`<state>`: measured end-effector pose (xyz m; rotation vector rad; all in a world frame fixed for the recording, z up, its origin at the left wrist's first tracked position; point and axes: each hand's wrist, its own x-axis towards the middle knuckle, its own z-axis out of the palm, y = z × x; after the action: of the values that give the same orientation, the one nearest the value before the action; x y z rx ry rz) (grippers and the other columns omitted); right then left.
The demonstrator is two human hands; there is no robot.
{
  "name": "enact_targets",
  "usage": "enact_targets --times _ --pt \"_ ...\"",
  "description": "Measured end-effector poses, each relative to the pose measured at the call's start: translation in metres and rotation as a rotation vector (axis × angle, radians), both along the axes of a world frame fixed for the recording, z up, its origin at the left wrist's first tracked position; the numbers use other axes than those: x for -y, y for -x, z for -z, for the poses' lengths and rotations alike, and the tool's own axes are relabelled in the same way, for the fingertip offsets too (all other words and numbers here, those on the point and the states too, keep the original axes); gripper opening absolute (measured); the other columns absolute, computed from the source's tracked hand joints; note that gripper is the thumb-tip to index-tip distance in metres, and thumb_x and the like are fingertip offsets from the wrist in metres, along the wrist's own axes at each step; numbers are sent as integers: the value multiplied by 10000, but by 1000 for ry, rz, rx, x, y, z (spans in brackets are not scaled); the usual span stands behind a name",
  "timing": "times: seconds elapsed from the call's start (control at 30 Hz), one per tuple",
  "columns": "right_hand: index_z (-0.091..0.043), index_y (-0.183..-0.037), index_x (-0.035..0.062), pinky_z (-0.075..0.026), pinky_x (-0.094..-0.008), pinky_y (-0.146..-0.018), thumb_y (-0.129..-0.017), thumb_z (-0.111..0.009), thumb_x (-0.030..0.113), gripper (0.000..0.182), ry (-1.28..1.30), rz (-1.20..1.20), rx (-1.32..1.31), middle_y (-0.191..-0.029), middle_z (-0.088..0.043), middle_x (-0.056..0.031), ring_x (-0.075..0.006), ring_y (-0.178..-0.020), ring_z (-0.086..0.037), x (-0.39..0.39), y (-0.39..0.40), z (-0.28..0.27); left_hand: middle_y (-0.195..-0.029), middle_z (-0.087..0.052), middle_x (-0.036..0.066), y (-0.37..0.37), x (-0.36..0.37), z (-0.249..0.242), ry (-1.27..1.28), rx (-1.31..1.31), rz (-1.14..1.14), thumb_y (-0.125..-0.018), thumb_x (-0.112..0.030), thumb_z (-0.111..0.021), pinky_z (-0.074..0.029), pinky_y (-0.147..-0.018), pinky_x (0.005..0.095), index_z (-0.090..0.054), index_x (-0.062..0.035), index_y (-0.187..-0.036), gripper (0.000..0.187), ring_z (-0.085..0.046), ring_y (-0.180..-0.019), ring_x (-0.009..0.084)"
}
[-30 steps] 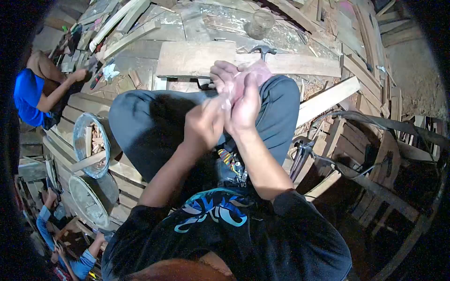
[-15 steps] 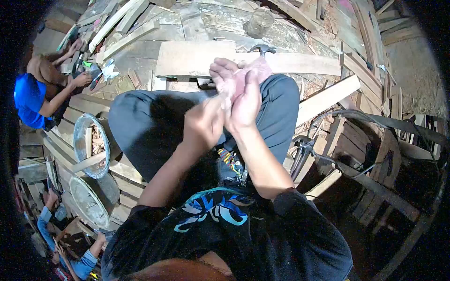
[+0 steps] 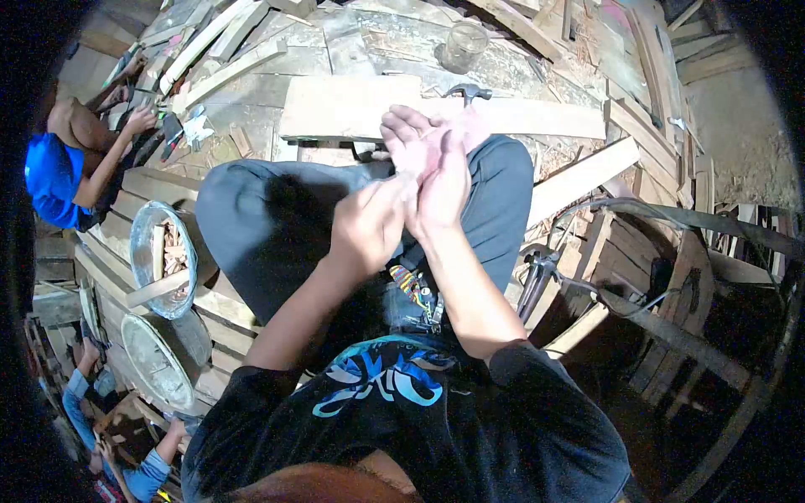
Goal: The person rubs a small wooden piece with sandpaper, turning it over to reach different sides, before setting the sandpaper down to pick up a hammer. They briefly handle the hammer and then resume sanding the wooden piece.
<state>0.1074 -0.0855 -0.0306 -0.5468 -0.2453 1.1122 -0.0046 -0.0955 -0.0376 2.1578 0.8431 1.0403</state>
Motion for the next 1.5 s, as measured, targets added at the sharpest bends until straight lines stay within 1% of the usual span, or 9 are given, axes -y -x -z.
enact_targets --times 0.13,0.3,0.33,0.4,0.43,0.77,0.93,1.0,1.5 --pt "-401 -1184 21 -424 -463 -1018 -1045 -234 355 399 -32 -28 88 -1251 -521 -290 -378 -1146 -544 6 12 1 -956 -655 201 -3 -11 -2 -16 -13 -125 -847 -1 -597 -532 -713 434 -593 -23 -1138 292 -649 -828 391" --pt "-423 -1231 -17 -432 -416 -997 -1047 -221 411 508 -8 -74 11 -1253 -537 -241 -320 -1130 -554 4 0 -3 -917 -647 218 4 3 -2 44 -66 -10 -819 19 -591 -531 -691 444 -628 -20 -1091 278 -643 -827 405" --pt "-424 -1212 -10 -432 -427 -996 -1048 -225 407 490 -67 -39 7 -1252 -537 -244 -325 -1122 -558 7 6 0 -829 -628 166 0 -6 -1 -42 -1 -80 -825 -81 -589 -511 -627 450 -621 -75 -1149 325 -624 -722 366" --pt "-417 -1175 34 -429 -451 -1000 -1049 -242 389 416 -25 -69 156 -1246 -534 -259 -345 -1123 -559 9 12 -2 -940 -651 201 -1 -8 -11 79 -74 -119 -820 6 -590 -529 -708 440 -623 -30 -1130 314 -640 -844 403" --pt "-412 -1169 29 -421 -461 -1014 -1049 -253 362 388 -70 -19 44 -1230 -540 -268 -357 -1125 -559 8 11 -5 -946 -651 199 -1 -1 -11 89 -76 -97 -827 0 -579 -527 -714 440 -619 -25 -1131 308 -639 -850 401" --pt "-375 -1169 50 -415 -489 -1029 -1048 -276 355 343 4 37 44 -1255 -507 -306 -399 -1161 -533 7 0 1 -895 -642 212 -3 8 -4 -10 20 -16 -845 -15 -577 -520 -668 446 -622 -28 -1078 238 -632 -801 416" --pt "-403 -1144 58 -400 -493 -1045 -1045 -316 356 327 -15 24 39 -1260 -512 -292 -391 -1187 -519 9 7 5 -929 -641 238 -1 1 -9 134 23 -67 -839 11 -571 -528 -689 447 -615 -15 -1082 248 -640 -826 425" --pt "-411 -1139 51 -396 -490 -1049 -1046 -301 366 346 -10 68 -73 -1260 -512 -288 -389 -1187 -517 5 -2 6 -947 -647 235 -1 8 1 67 97 12 -834 30 -561 -536 -709 440 -614 -1 -1097 270 -650 -841 413" --pt "-416 -1208 -30 -405 -451 -1054 -1043 -218 406 506 45 11 -5 -1233 -539 -260 -358 -1156 -543 -4 -1 6 -920 -651 211 -3 -9 11 13 -11 -55 -833 -9 -567 -539 -688 423 -619 6 -1079 252 -652 -809 391"
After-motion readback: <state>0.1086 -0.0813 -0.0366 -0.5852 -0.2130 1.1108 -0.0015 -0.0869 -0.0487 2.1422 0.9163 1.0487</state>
